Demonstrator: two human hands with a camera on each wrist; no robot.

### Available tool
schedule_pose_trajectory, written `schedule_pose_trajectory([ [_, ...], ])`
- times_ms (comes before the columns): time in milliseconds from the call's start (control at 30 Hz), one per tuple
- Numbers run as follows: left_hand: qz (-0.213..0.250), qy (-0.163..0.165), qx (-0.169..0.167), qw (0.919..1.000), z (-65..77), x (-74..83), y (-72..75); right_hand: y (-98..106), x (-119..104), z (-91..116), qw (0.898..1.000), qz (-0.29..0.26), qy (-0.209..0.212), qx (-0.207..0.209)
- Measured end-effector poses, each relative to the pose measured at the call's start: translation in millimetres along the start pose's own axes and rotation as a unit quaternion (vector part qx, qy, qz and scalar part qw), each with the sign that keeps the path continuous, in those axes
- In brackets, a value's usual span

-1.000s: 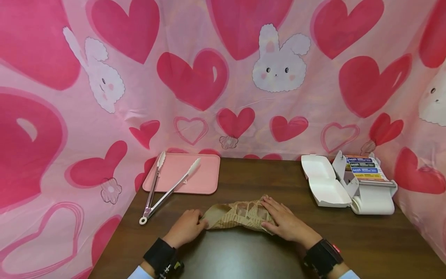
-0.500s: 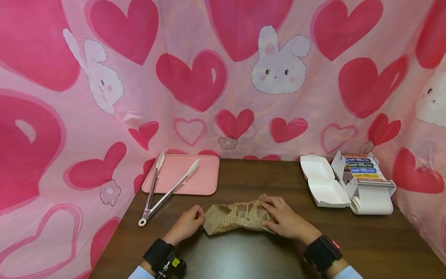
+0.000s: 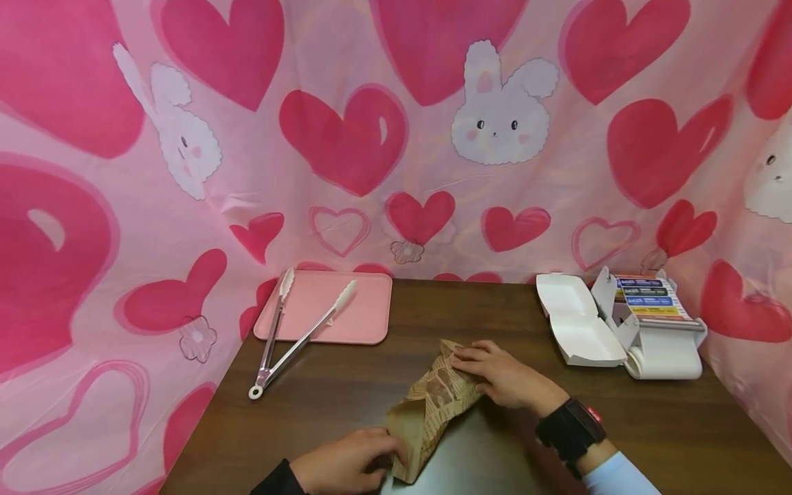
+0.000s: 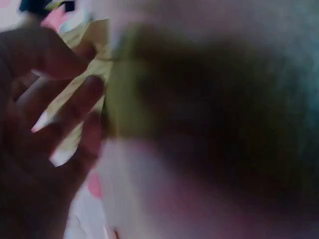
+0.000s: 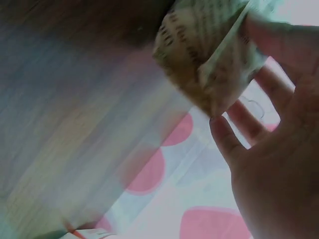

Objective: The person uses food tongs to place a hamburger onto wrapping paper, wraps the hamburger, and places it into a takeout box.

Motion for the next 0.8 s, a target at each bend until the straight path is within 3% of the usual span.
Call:
schedule_pose_trajectory([
  [100,-0.091,-0.084,0.032,0.9918,-10.0,15.2,-1.1,4,-7,-1,0.999,0.019,0.019,0.021],
  [167,-0.134,-0.116,0.057,0.9824,-15.2,19.5,2.2,4,-11,0,0.999,0.026,0.029,0.032],
  [367,-0.256,-0.170,0.099,0.9464,-20.4,15.1,10.9,3,-19,2,0.997,0.030,0.052,0.053],
  [433,-0.275,-0.181,0.103,0.9388,-20.4,12.1,10.5,2,-19,3,0.996,0.029,0.056,0.056],
  [467,-0.274,-0.181,0.104,0.9387,-20.6,10.2,9.8,2,-19,3,0.996,0.027,0.057,0.057],
  [533,-0.251,-0.173,0.104,0.9468,-21.9,6.8,9.3,0,-18,4,0.997,0.024,0.056,0.056],
  [667,-0.148,-0.146,0.104,0.9725,-31.4,4.3,10.9,-2,-17,5,0.996,0.024,0.060,0.060],
  [800,-0.053,-0.139,0.111,0.9827,-51.8,9.7,16.3,-4,-17,6,0.996,0.025,0.060,0.065],
])
Point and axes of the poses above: each hand's wrist, its own z-axis away from the middle knuckle, its own y-axis out of the back of the hand, x = y × z, the point moved 8 cm from there along -z, towards the middle knuckle, and after that the axes turned 15 degrees about x, right-handed, at the moved point
